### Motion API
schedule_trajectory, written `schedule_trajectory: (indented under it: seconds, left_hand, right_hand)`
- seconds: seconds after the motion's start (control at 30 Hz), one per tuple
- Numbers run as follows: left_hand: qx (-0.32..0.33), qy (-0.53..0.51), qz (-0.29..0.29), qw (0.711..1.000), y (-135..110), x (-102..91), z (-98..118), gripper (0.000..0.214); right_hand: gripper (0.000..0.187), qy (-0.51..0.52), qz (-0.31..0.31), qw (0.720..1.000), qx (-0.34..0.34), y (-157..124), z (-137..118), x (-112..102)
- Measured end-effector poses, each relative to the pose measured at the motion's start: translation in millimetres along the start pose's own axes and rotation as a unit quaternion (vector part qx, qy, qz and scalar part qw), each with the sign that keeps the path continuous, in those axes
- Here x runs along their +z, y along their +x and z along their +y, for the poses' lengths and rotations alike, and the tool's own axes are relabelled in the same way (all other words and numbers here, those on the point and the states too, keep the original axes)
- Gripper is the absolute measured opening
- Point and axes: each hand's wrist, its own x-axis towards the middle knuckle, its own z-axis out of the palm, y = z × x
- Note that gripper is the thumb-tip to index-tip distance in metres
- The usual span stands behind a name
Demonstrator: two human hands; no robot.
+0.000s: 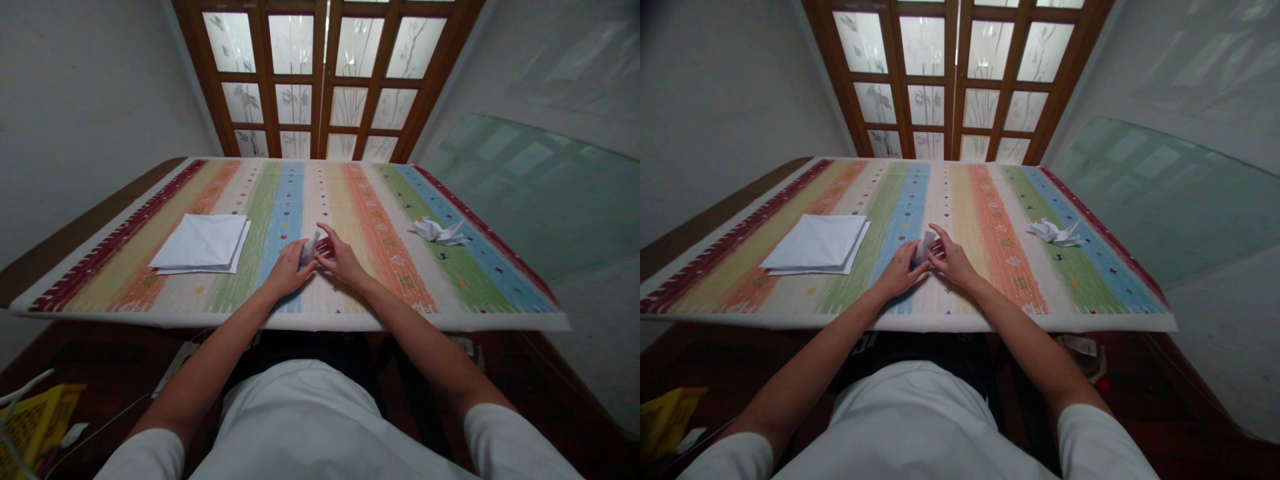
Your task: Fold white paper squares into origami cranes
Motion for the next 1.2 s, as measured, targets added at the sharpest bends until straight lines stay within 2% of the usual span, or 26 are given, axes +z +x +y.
schedule_trajectory:
  seconds: [0.13, 0.23, 0.33, 0.5, 0.67, 0.77, 0.97, 1.07, 1.2]
  left_hand:
    - [0.001, 0.0, -0.005, 1.0, 1, 0.0, 2, 0.047]
    - [-0.002, 0.0, -0.011, 1.0, 0, -0.4, 2, 0.051]
    - [-0.001, -0.005, -0.02, 1.0, 0, -1.5, 2, 0.058]
    - [0.006, -0.003, -0.017, 1.0, 0, -4.2, 5, 0.059]
    - [-0.005, 0.024, 0.016, 1.0, 3, -4.7, 8, 0.033]
    - [-0.011, 0.028, 0.027, 0.999, 4, -4.2, 7, 0.024]
    - [-0.004, 0.018, 0.018, 1.0, 2, -7.2, 7, 0.032]
    - [0.006, 0.014, 0.003, 1.0, 1, -8.6, 8, 0.042]
    - [0.014, 0.013, -0.021, 1.0, -1, -9.5, 10, 0.052]
  right_hand:
    - [0.079, -0.072, 0.006, 0.997, -0.035, 3, 3, 1]
    - [0.069, -0.129, 0.066, 0.988, -0.06, 6, 7, -4]
    - [0.052, -0.153, 0.119, 0.98, -0.043, 10, 11, -10]
    - [0.026, -0.083, 0.074, 0.993, 0.034, 10, 13, -11]
    - [0.021, -0.077, 0.068, 0.994, 0.021, 8, 7, -5]
    - [0.018, -0.095, 0.038, 0.995, 0.003, 7, 4, -5]
    - [0.012, -0.082, -0.03, 0.995, -0.058, 4, -3, -10]
    - [0.017, -0.067, -0.046, 0.996, -0.037, 2, -6, -12]
    - [0.023, -0.048, -0.023, 0.998, 0.017, 0, -5, -16]
